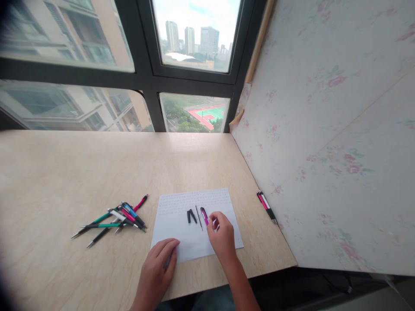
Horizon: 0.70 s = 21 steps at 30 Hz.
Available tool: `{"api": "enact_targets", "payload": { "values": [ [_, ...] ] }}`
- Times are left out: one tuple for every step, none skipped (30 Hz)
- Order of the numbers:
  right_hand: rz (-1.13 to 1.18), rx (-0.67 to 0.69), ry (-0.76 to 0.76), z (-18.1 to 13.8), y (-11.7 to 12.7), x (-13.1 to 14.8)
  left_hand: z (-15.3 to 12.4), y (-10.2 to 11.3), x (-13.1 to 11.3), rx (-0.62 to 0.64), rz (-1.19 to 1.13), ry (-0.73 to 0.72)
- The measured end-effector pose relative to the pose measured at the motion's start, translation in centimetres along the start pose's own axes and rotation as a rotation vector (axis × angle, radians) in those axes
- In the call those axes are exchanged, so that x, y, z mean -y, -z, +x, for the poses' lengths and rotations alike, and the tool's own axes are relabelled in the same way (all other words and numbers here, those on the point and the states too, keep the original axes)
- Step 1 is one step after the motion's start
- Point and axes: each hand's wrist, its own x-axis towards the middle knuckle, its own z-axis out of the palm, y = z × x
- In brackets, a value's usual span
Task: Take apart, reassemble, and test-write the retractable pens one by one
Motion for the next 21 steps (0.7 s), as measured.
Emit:
{"api": "enact_targets", "payload": {
  "values": [
    [-0.003, -0.005, 0.0, -0.1, 0.2, -0.2, 0.0, 0.0, 0.0, -0.003, -0.005, 0.0],
    [-0.008, -0.005, 0.009, -0.3, 0.3, -0.4, 0.0, 0.0, 0.0, -0.005, -0.008, -0.001],
    [-0.015, -0.001, 0.022, -0.4, 0.3, -0.5, 0.0, 0.0, 0.0, -0.007, -0.01, 0.0],
    [-0.023, 0.006, 0.035, -0.5, 0.3, -0.6, 0.0, 0.0, -0.1, -0.006, -0.009, 0.001],
    [-0.028, 0.015, 0.044, -0.6, 0.4, -0.7, 0.0, 0.0, -0.1, -0.005, -0.007, 0.003],
    [-0.031, 0.024, 0.048, -0.7, 0.4, -0.7, 0.0, 0.0, -0.1, -0.003, -0.005, 0.005],
    [-0.03, 0.031, 0.047, -0.8, 0.4, -0.8, 0.0, 0.0, -0.1, 0.0, -0.003, 0.007],
    [-0.024, 0.035, 0.041, -0.9, 0.4, -0.8, 0.0, 0.1, -0.1, 0.004, -0.002, 0.009],
    [-0.014, 0.039, 0.03, -1.0, 0.4, -0.9, 0.0, 0.1, -0.1, 0.008, 0.0, 0.01],
    [-0.001, 0.042, 0.016, -1.1, 0.5, -0.9, 0.0, 0.1, -0.1, 0.013, 0.001, 0.01],
    [0.014, 0.044, 0.0, -1.2, 0.6, -0.9, 0.0, 0.1, -0.1, 0.016, 0.003, 0.011],
    [0.03, 0.044, -0.016, -1.3, 0.6, -1.0, 0.0, 0.1, -0.1, 0.018, 0.006, 0.012],
    [0.046, 0.046, -0.032, -1.3, 0.7, -1.0, 0.0, 0.1, -0.1, 0.018, 0.008, 0.012],
    [0.058, 0.048, -0.045, -1.4, 0.7, -0.9, -0.1, 0.1, -0.1, 0.018, 0.009, 0.011],
    [0.066, 0.049, -0.057, -1.4, 0.8, -0.9, -0.1, 0.1, 0.0, 0.016, 0.008, 0.011],
    [0.068, 0.046, -0.066, -1.4, 0.9, -0.8, -0.1, 0.1, 0.0, 0.015, 0.007, 0.011],
    [0.062, 0.044, -0.07, -1.4, 0.9, -0.8, -0.1, 0.1, 0.0, 0.014, 0.005, 0.014],
    [0.049, 0.045, -0.069, -1.4, 1.0, -0.7, -0.1, 0.1, 0.0, 0.011, 0.003, 0.018],
    [0.031, 0.048, -0.063, -1.4, 1.0, -0.6, -0.1, 0.1, 0.0, 0.01, 0.0, 0.023],
    [0.01, 0.053, -0.056, -1.4, 1.0, -0.6, -0.1, 0.1, 0.0, 0.008, -0.003, 0.027],
    [-0.012, 0.057, -0.048, -1.4, 1.0, -0.6, 0.0, 0.1, -0.1, 0.005, -0.006, 0.028]
  ]
}}
